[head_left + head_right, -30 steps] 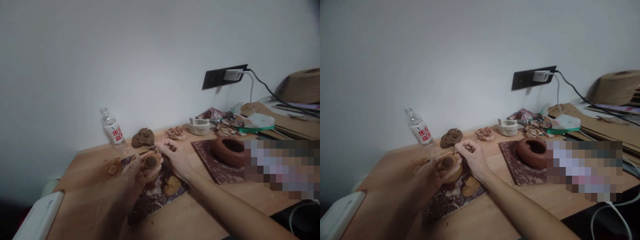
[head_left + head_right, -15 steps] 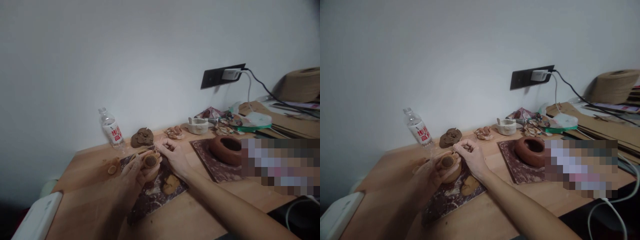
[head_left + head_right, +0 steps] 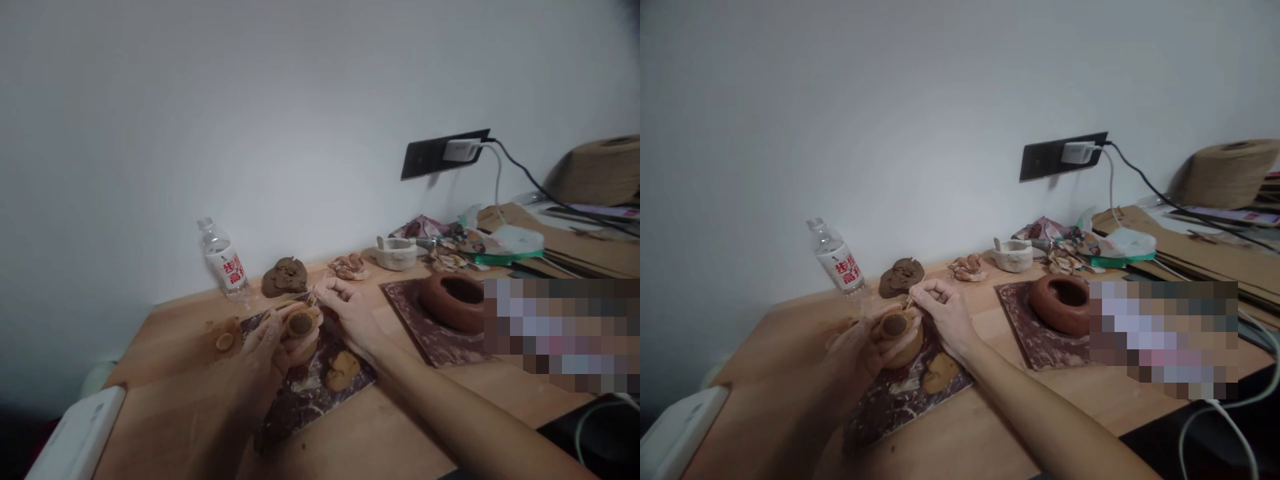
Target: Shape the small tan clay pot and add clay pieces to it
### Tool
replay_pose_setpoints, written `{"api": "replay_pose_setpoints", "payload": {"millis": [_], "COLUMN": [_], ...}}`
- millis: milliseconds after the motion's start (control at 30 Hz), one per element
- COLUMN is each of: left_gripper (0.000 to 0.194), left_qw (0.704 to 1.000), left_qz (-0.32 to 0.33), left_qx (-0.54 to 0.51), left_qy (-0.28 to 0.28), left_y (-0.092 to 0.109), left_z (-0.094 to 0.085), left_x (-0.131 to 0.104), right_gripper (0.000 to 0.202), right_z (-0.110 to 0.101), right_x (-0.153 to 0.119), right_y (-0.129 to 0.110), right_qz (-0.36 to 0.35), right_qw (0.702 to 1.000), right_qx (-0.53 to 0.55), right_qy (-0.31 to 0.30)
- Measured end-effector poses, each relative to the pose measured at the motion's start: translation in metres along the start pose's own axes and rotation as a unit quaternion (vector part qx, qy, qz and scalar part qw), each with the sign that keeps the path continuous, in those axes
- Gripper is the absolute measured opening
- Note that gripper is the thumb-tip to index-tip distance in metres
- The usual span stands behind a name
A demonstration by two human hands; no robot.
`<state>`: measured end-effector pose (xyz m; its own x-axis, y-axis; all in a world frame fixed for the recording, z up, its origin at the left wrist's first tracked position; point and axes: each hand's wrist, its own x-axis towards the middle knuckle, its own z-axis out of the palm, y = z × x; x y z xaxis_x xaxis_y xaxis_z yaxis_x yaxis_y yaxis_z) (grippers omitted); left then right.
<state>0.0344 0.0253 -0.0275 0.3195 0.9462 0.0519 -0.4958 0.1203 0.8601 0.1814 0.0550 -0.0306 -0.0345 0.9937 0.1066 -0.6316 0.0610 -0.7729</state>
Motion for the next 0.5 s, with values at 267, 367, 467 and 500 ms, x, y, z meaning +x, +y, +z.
{"api": "replay_pose_setpoints", "payload": {"millis": [267, 367, 467, 500], "left_gripper": [0.024, 0.027, 0.025, 0.024], "left_qw": [1.0, 0.999, 0.999, 1.0], "left_qz": [-0.019, -0.004, 0.001, 0.003], "left_qx": [-0.023, -0.036, -0.028, -0.021], "left_qy": [0.003, -0.008, -0.016, -0.019], "left_y": [0.0023, 0.0001, -0.0001, 0.0005], "left_z": [0.004, 0.0014, 0.0, 0.0], "left_x": [-0.0022, -0.0012, 0.0002, 0.0004], "right_gripper": [0.03, 0.031, 0.03, 0.029], "right_z": [0.0005, 0.0009, 0.0011, 0.001], "right_x": [-0.0006, -0.0008, -0.0008, -0.0007], "right_y": [0.0007, 0.0001, -0.0003, -0.0002], "right_qz": [-0.024, -0.024, -0.026, -0.027], "right_qw": [0.999, 0.999, 0.998, 0.998], "right_qx": [-0.033, -0.046, -0.052, -0.055], "right_qy": [-0.004, -0.001, -0.002, -0.002]}}
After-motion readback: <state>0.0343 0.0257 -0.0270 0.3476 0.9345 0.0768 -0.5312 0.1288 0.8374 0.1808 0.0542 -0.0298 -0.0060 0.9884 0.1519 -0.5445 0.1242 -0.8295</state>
